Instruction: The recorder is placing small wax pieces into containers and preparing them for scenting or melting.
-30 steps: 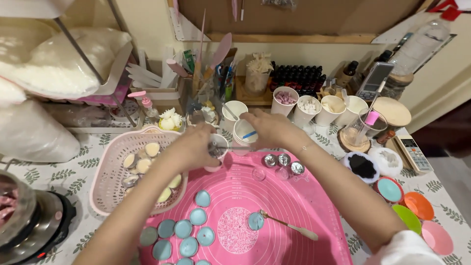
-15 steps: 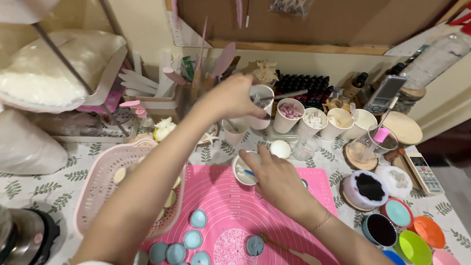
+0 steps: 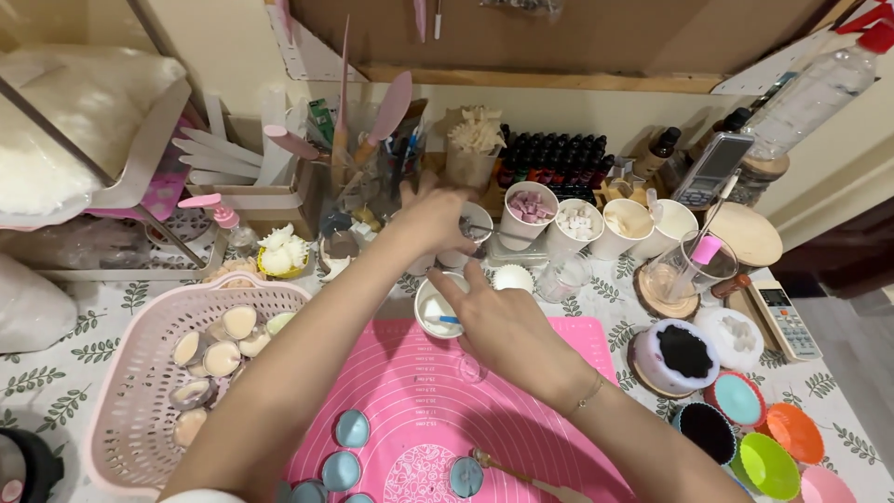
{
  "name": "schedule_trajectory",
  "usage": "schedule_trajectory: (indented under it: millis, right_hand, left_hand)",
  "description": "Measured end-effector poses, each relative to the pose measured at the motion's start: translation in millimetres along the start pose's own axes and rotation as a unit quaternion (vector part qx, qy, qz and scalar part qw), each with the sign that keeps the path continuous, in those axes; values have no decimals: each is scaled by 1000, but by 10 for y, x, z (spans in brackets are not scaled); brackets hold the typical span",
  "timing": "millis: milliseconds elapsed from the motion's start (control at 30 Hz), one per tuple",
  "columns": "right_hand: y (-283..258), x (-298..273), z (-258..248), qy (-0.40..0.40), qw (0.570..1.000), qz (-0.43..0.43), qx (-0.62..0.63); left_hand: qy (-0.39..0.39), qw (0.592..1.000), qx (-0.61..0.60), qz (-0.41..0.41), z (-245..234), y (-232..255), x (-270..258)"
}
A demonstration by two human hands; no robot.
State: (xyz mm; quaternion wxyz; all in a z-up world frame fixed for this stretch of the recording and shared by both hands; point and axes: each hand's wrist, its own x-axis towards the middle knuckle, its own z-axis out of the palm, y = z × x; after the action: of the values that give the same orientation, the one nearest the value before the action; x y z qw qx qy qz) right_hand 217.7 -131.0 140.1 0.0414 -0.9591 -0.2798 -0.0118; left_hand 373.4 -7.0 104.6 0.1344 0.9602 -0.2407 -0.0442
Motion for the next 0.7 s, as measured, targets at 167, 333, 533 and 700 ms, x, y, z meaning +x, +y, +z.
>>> schedule_trajectory:
  millis: [167,333,533,700]
  right_hand:
    - [12,39,-39,-15,1000,3,-17]
    - [-106,58,-188,-26,999,6,21]
    - [-33,18,-71,-27,999,22,33]
    - [-92,71,-130,-44,998,40,30]
  left_hand:
    - [-5,998,8,-55,-131,-133,-178]
    - [-58,991,42,-112,-78,-382,-439]
    - [109,994,-24,-1,-162,-391,-1044]
    - [284,950,-28,127,-442,-360,-1582]
